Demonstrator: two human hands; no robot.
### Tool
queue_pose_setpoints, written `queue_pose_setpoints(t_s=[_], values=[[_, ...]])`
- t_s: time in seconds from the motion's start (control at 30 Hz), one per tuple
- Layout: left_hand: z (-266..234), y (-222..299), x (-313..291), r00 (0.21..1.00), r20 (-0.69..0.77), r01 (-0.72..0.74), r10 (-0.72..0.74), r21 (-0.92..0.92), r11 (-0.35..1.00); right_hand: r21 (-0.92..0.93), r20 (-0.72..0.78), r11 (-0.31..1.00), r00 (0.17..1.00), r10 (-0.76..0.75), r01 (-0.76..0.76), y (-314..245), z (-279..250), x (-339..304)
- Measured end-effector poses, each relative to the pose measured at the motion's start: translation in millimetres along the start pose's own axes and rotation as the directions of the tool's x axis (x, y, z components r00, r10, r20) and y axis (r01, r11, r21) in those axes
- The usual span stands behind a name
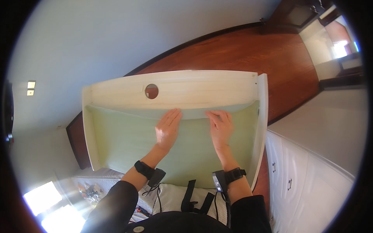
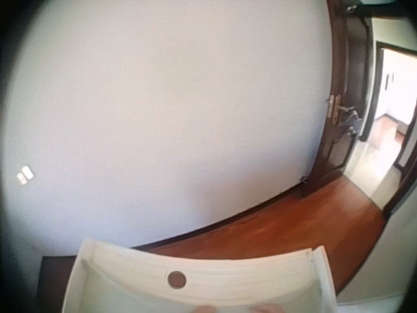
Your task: The person assembles a white furniture unit by hand, removing protective film from panels, aligning edges, and using a cordless drill to drive screws into pre-drilled holes. The person repositions panels and secures joints, working on a wooden floor with tools and parts laid out nearby.
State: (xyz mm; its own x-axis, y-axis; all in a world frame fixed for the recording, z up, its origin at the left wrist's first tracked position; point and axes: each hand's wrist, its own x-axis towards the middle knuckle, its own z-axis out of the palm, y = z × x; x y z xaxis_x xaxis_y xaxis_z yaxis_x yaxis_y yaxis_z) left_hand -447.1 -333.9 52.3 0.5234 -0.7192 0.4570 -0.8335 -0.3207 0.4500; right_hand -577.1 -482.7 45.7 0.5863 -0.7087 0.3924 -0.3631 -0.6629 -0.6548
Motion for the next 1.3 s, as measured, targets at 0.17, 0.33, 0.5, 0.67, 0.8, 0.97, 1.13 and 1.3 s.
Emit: queue_pose_setpoints(t_s=[0.17,0.33,0.5,0.67,0.8,0.97,1.13,1.3], values=[[-2,0,-8,1.0,0.001,-0.027,0.027,0.038,0.999,0.001,0.034,1.0,0.999,-0.003,0.003,-1,-1,-3],[-1,0,-17,0.998,0.069,-0.02,0.017,0.038,0.999,0.011,0.029,1.0,0.999,-0.029,0.029,-1,-1,-3],[-16,15,-29,0.973,0.225,0.048,-0.054,0.032,0.998,-0.042,0.021,0.998,0.998,-0.055,0.055,-2,-1,-5],[-56,-27,-30,0.979,0.185,0.077,-0.089,0.067,0.995,-0.052,0.075,0.998,0.997,-0.037,0.041,-3,-2,-2],[-130,-145,-57,0.876,-0.231,0.483,-0.424,0.401,0.778,-0.051,0.099,0.995,0.992,-0.079,0.085,-6,-5,4],[-251,-202,-216,0.071,-0.721,0.959,-0.689,0.239,-0.151,-0.13,0.152,0.985,0.984,-0.091,0.112,-13,-11,9],[-211,-87,-344,-0.141,0.506,0.445,-0.851,-0.735,-0.511,-0.222,0.173,0.962,0.977,-0.121,0.158,-16,-11,20],[-145,-33,-328,-0.035,0.584,0.109,-0.811,-0.804,-0.584,-0.228,0.244,0.955,0.961,-0.132,0.19,-5,4,43]])
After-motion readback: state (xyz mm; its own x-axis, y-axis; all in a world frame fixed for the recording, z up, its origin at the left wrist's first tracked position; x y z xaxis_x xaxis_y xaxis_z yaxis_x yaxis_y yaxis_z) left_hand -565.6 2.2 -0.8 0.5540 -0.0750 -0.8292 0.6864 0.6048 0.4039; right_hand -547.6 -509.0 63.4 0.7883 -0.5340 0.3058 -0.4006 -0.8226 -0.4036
